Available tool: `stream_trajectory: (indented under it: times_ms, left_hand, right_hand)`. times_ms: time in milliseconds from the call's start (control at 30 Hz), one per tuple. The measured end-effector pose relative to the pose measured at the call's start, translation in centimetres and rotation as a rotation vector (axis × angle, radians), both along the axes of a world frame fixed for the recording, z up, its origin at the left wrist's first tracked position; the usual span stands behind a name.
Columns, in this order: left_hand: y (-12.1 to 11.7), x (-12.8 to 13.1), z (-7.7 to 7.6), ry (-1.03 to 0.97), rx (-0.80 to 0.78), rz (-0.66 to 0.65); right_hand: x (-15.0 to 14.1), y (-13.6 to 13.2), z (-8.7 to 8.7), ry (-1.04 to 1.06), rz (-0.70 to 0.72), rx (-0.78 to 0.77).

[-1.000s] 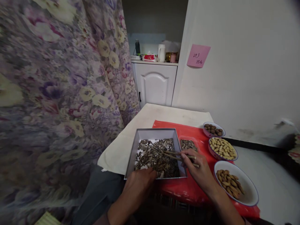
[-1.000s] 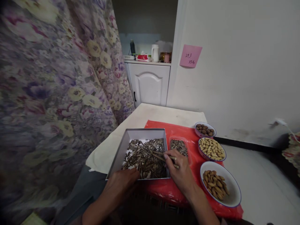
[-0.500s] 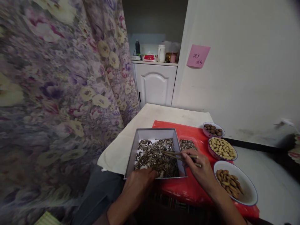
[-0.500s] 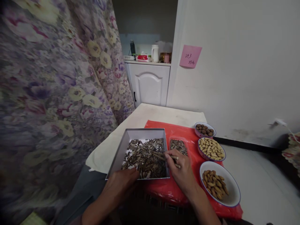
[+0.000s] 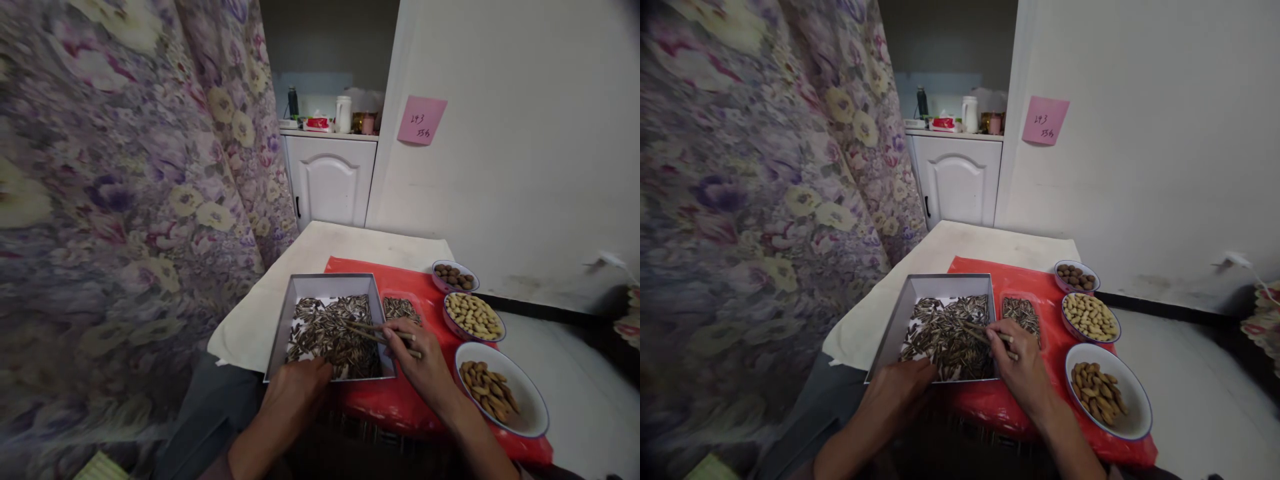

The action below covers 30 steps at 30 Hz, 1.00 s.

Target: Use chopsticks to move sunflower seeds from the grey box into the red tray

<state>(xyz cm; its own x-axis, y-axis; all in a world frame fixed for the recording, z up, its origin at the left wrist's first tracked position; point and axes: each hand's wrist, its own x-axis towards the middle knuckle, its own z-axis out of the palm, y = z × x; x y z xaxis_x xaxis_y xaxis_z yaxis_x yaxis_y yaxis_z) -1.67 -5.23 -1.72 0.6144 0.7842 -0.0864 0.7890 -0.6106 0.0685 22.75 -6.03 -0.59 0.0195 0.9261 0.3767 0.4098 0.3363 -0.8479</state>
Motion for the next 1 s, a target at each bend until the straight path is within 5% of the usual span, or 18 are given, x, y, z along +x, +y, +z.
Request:
stream_trajectory:
  times_ms: [767, 1000]
  left_hand:
    - [0.1, 0.1, -0.1, 0.039, 0.000, -0.011]
    - [0.0, 0.1, 0.1, 0.008, -0.002, -0.004]
  right_hand:
    - [-0.9, 0.1, -0.6, -0.014, 0.016, -0.020]
    - [1.6, -1.0, 2.1, 0.132, -0.080, -0.071]
